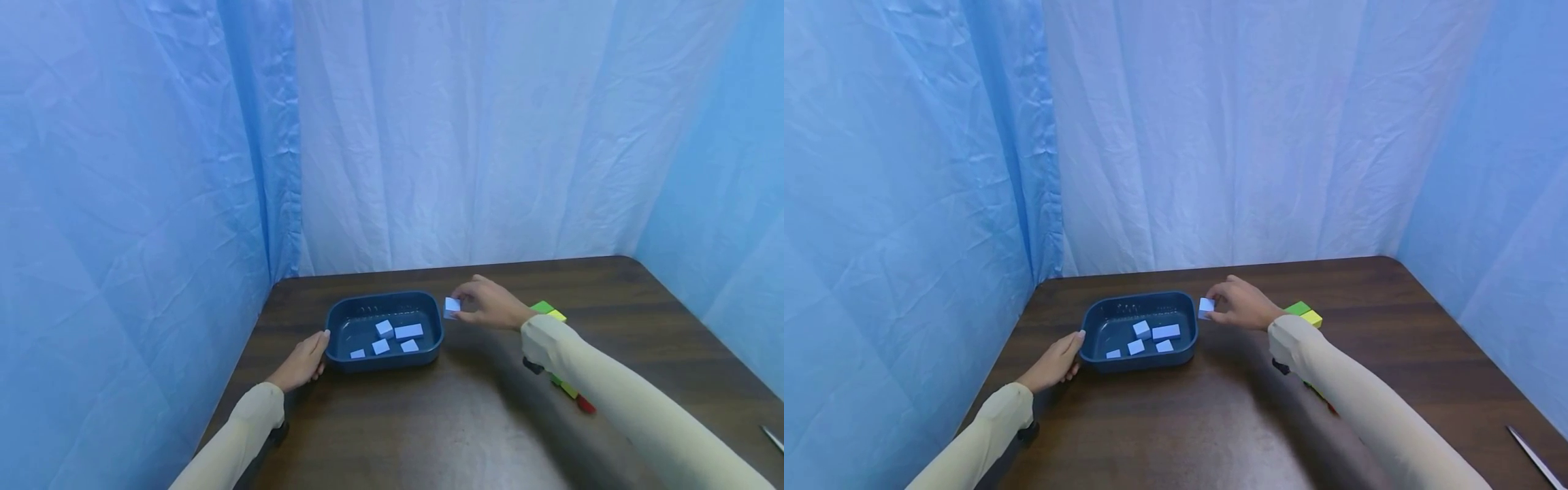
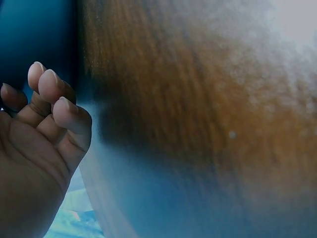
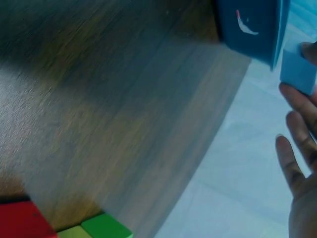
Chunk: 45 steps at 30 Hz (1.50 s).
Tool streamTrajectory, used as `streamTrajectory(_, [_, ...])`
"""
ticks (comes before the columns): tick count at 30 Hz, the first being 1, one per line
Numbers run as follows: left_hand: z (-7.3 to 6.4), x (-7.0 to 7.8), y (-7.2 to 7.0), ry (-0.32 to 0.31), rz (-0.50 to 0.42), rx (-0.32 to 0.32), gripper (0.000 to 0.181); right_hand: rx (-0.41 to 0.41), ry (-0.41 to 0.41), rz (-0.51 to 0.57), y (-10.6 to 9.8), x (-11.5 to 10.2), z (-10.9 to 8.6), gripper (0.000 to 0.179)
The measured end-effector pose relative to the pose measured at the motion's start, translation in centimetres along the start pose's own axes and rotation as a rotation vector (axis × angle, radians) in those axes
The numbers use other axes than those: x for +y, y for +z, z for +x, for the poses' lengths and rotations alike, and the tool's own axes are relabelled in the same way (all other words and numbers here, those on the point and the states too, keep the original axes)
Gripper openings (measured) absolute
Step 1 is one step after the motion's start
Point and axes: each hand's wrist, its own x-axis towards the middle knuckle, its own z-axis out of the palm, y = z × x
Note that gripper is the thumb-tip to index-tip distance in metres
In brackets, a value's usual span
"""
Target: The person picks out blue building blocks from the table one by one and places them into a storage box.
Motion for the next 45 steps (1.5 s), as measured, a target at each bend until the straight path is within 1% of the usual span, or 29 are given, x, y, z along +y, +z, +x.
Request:
streamTrajectory(10, [-0.1,0.2,0.0,0.006,-0.009,0.000,0.049,-0.009,0.025,-0.001,0.9,-1.1,1.1,0.037])
streamTrajectory(18, [0.0,0.1,0.1,-0.009,-0.013,0.008,0.045,-0.037,0.029,0.005,1.6,-2.3,2.1,0.041])
streamTrajectory(24, [0.0,-0.3,0.0,-0.006,-0.011,0.010,0.045,-0.034,-0.002,-0.007,2.4,-2.9,3.2,0.041])
streamTrajectory(31, [0.1,-0.7,0.1,0.031,-0.022,0.000,0.051,-0.058,-0.101,-0.066,2.9,-4.1,3.9,0.036])
streamTrajectory(39, [0.3,-0.9,0.1,0.023,-0.025,0.001,0.045,-0.089,-0.093,-0.093,3.5,-4.9,4.8,0.037])
streamTrajectory(45, [0.4,-1.0,0.2,0.012,-0.035,-0.003,0.046,-0.115,-0.104,-0.125,4.3,-5.7,5.5,0.040])
